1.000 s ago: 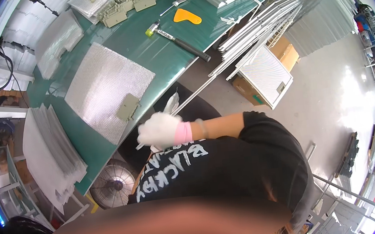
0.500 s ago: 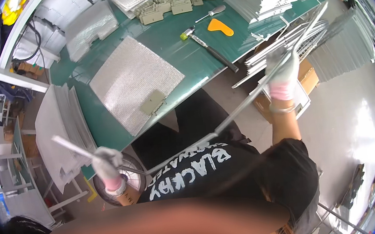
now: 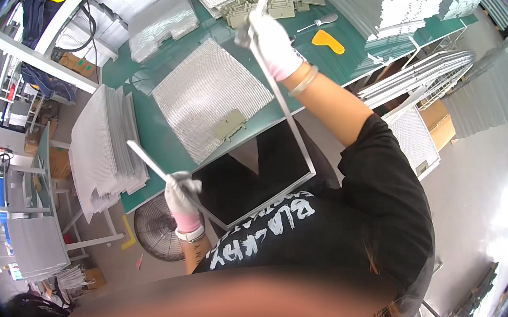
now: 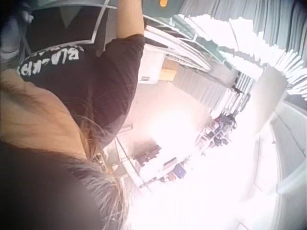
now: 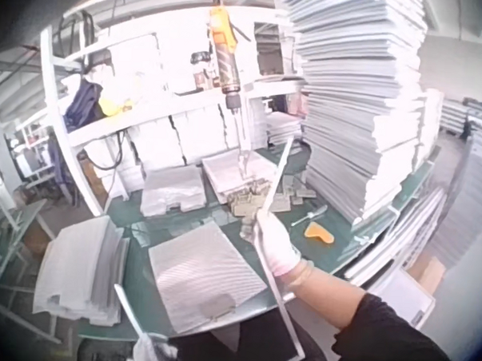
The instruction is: Assembling air filter components by inserting mesh into frames and securing them with brackets and an electric screwdriver.
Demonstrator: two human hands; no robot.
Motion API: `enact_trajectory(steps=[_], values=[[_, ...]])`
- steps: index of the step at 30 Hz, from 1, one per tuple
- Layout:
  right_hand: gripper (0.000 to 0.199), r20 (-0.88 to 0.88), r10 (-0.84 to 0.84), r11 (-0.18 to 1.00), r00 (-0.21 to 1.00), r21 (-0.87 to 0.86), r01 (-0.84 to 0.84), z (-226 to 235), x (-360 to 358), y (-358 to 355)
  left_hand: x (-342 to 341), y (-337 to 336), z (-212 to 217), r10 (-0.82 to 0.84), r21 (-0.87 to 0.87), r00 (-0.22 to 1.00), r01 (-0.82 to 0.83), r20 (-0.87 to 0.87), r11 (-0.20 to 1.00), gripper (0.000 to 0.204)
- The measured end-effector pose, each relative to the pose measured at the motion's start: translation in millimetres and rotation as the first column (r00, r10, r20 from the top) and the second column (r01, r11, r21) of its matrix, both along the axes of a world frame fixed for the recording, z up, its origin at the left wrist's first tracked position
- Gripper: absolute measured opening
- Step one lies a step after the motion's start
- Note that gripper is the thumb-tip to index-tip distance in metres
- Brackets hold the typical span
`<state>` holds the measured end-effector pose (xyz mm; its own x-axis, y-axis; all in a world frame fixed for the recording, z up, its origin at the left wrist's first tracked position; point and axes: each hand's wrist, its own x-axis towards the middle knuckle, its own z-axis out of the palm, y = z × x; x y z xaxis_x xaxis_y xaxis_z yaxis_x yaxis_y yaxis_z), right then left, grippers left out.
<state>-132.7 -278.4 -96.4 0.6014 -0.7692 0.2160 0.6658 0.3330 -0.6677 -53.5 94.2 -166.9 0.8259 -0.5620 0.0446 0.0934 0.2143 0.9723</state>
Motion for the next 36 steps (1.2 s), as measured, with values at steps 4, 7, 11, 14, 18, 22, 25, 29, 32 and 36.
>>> enact_trajectory(steps=[4, 7, 11, 14, 18, 22, 25, 29, 32, 36], values=[[0.019, -0.224, 0.176, 0.979, 0.959, 0.137, -0.148, -65.1, -1.4, 8.7, -20.7, -25.9, -10.0, 0.128, 0.316, 0.657, -0.513, 0.743, 0.798, 0.060], [0.019, -0.727, -0.132, 0.879, 0.674, -0.401, -0.260, -85.6, -28.1, 20.3, -55.9, -44.9, -16.1, -0.109, 0.068, 0.902, 0.088, 0.418, 0.994, 0.049], [0.033, -0.729, 0.148, 0.838, 0.668, -0.266, -0.476, -95.8, -69.2, 72.2, -87.4, -96.4, -61.8, -0.472, -0.443, 0.339, 0.163, -0.814, 0.881, 0.037], [0.055, -0.619, -0.255, 0.783, 0.742, -0.583, -0.217, -89.4, -97.9, 113.0, -91.2, -131.5, -77.0, -0.453, -0.426, 0.560, 0.189, -0.693, 0.885, 0.036], [0.058, -0.623, -0.186, 0.868, 0.760, -0.467, -0.171, -89.0, -111.3, 122.2, -61.2, -171.5, -42.0, -0.405, -0.471, 0.719, 0.122, -0.565, 0.874, 0.024], [0.055, -0.459, 0.206, 0.963, 0.864, -0.063, -0.264, -106.4, -96.9, 115.8, -10.4, -215.7, -35.4, -0.401, -0.522, 0.673, 0.027, -0.621, 0.853, 0.011], [0.054, -0.332, 0.353, 0.935, 0.875, 0.100, -0.340, -115.8, -86.8, 112.8, -2.0, -233.6, -41.7, -0.402, -0.526, 0.678, 0.027, -0.616, 0.850, 0.011], [0.055, -0.113, 0.458, 0.868, 0.882, 0.269, -0.416, -124.9, -88.2, 108.2, -2.3, -239.8, -50.8, -0.384, -0.528, 0.693, 0.006, -0.610, 0.849, 0.014], [0.054, -0.094, 0.463, 0.862, 0.882, 0.281, -0.422, -124.3, -90.2, 108.2, -2.3, -238.6, -52.7, -0.386, -0.536, 0.721, 0.025, -0.575, 0.844, 0.017], [0.054, -0.116, 0.447, 0.875, 0.887, 0.261, -0.407, -121.0, -90.5, 106.9, -3.7, -238.2, -45.2, -0.360, -0.522, 0.748, 0.021, -0.557, 0.853, 0.020]])
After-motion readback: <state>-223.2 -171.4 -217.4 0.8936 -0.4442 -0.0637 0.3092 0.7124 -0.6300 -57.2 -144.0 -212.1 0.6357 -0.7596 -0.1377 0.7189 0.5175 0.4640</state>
